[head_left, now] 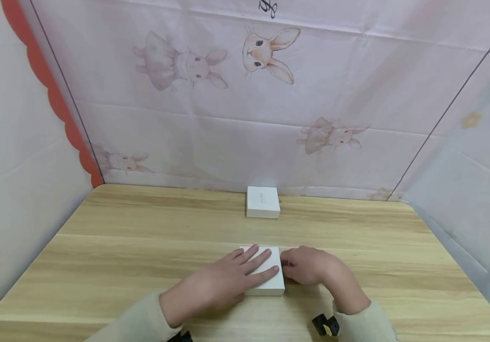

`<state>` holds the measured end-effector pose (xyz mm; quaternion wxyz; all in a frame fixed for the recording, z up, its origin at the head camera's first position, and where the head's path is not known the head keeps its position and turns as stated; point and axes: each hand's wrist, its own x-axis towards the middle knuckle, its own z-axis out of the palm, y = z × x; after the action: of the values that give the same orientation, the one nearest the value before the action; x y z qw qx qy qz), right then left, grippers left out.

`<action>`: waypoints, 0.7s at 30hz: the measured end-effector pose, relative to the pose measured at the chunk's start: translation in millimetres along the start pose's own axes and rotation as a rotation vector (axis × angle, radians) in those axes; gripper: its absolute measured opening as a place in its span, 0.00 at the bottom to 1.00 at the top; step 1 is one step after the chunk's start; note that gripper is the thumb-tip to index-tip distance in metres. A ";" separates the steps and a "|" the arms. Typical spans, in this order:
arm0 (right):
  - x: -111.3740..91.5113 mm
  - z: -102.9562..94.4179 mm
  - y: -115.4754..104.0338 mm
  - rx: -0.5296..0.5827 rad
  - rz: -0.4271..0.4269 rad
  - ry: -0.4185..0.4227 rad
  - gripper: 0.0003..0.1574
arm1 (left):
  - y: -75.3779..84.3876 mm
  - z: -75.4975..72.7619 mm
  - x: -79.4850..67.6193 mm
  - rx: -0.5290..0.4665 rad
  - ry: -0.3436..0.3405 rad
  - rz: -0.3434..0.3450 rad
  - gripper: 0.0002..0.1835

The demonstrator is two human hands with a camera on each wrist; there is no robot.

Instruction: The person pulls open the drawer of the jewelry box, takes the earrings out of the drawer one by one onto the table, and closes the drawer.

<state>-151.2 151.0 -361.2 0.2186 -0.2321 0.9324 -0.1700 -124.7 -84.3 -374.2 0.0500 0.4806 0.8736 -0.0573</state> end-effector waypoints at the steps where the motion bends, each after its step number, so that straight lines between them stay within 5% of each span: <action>1: 0.4 0.9 0.0 -0.003 0.001 0.003 0.12 | 0.0 -0.1 0.0 -0.014 -0.001 -0.005 0.42; 8: 1.9 4.3 -2.2 -0.023 0.015 0.008 0.12 | 0.4 1.5 1.1 -0.076 0.007 -0.038 0.42; 21: 3.1 4.9 -2.6 -0.031 0.019 -0.026 0.12 | 4.6 2.6 0.3 0.035 0.036 -0.030 0.40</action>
<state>-150.4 146.1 -365.3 0.2285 -0.2288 0.9342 -0.1505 -120.8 -82.0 -377.1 0.0248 0.4692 0.8804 -0.0647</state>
